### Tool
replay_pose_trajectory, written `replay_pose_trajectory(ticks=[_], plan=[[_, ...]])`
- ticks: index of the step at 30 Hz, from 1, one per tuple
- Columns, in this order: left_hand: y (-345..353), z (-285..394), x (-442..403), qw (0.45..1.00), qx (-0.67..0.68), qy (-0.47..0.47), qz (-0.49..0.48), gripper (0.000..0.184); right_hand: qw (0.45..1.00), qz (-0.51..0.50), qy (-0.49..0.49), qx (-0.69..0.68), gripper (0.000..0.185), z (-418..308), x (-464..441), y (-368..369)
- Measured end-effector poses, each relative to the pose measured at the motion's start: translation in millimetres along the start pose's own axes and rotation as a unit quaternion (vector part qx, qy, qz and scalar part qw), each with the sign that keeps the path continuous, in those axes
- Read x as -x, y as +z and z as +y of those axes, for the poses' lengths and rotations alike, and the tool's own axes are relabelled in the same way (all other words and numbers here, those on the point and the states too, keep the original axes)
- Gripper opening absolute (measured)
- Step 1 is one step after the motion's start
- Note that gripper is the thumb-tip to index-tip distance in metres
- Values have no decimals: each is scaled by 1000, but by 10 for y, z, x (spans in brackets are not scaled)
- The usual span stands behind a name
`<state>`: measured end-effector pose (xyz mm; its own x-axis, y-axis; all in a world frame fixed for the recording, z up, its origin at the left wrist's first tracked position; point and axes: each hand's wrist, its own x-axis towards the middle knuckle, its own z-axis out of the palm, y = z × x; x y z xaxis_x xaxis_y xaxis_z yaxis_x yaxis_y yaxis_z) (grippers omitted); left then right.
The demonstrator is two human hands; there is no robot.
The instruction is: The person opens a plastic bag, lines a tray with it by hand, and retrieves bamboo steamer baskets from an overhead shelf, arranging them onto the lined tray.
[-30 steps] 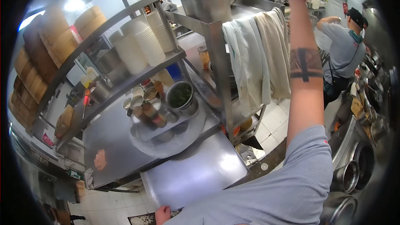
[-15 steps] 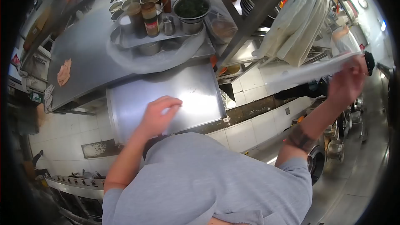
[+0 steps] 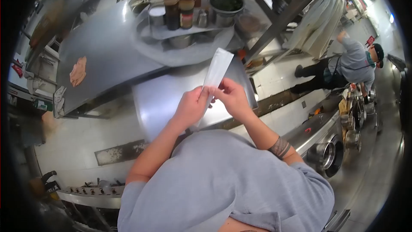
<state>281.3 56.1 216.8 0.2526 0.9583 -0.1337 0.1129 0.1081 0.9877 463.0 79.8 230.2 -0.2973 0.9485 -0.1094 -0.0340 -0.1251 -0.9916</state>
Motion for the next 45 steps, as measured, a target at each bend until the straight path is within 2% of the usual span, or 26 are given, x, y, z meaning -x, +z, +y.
replay_pose_trajectory(ticks=[2,4,8,10,12,14,16,19,22,23,24,26,27,28,29,30,32,34,36,38,39,40,41,42,44,45], plan=[[-156,-139,132,1000,-29,2,3,45,998,4,12,59,31,36,-44,180],[-380,-184,283,987,-140,46,70,48,999,20,14,22,32,153,-68,475],[-601,-286,441,956,-210,111,170,48,994,38,33,-97,38,159,-93,859],[-743,-368,489,953,-236,90,166,47,988,37,42,-145,41,185,-116,980],[-922,-443,538,948,-264,67,163,47,965,-17,155,-210,45,213,-106,1017],[-1120,-496,541,965,-191,43,177,46,967,-40,180,-174,47,265,-110,1000],[-1212,-561,568,976,-147,43,157,42,974,-43,145,-170,49,398,-88,1076],[-1313,-640,600,976,-94,62,186,34,951,-91,172,-242,48,408,-71,1174],[-1427,-634,705,977,-19,27,211,28,944,-135,183,-241,49,373,-89,1177],[-1481,-606,767,976,24,4,216,29,943,-91,188,-259,49,348,-43,1232],[-1506,-588,817,972,66,-19,223,29,941,-100,192,-260,49,417,-97,1181],[-1483,-686,876,963,99,-16,251,32,948,-170,240,-122,48,616,-249,1053],[-1481,-706,917,954,134,-10,268,36,944,-183,243,-128,48,614,-260,1113],[-1488,-663,962,952,125,-14,280,36,946,-154,211,-191,48,586,-269,1209],[-1494,-586,1010,931,157,-29,330,39,942,-123,181,-254,48,581,-276,1274],[-1499,-496,1062,905,188,-42,378,42,938,-135,184,-262,48,723,-328,1239],[-1652,-225,1277,880,208,-59,424,50,892,-191,217,-349,53,1100,-469,1150],[-1943,-285,1506,865,229,-3,446,53,870,-218,226,-381,58,916,-491,1211],[-2132,-176,1785,831,319,-30,454,52,819,-336,242,-398,58,809,-537,1243],[-2299,-177,2060,827,330,2,455,54,794,-376,257,-402,54,828,-545,1513],[-2418,-190,2223,827,347,36,441,55,795,-378,265,-392,54,907,-585,1688],[-2743,-397,2531,823,251,52,507,56,799,-382,271,-378,54,942,-663,1856],[-2956,-436,2800,814,203,64,541,56,817,-369,270,-352,41,934,-722,2032],[-3169,-476,3070,800,154,73,575,56,815,-378,271,-346,41,1015,-846,2088],[-3319,115,3487,729,167,94,657,56,916,-326,225,-60,26,1312,-1172,2095],[-3434,355,3714,690,174,106,694,55,936,-281,213,-10,20,1414,-1286,2056]])
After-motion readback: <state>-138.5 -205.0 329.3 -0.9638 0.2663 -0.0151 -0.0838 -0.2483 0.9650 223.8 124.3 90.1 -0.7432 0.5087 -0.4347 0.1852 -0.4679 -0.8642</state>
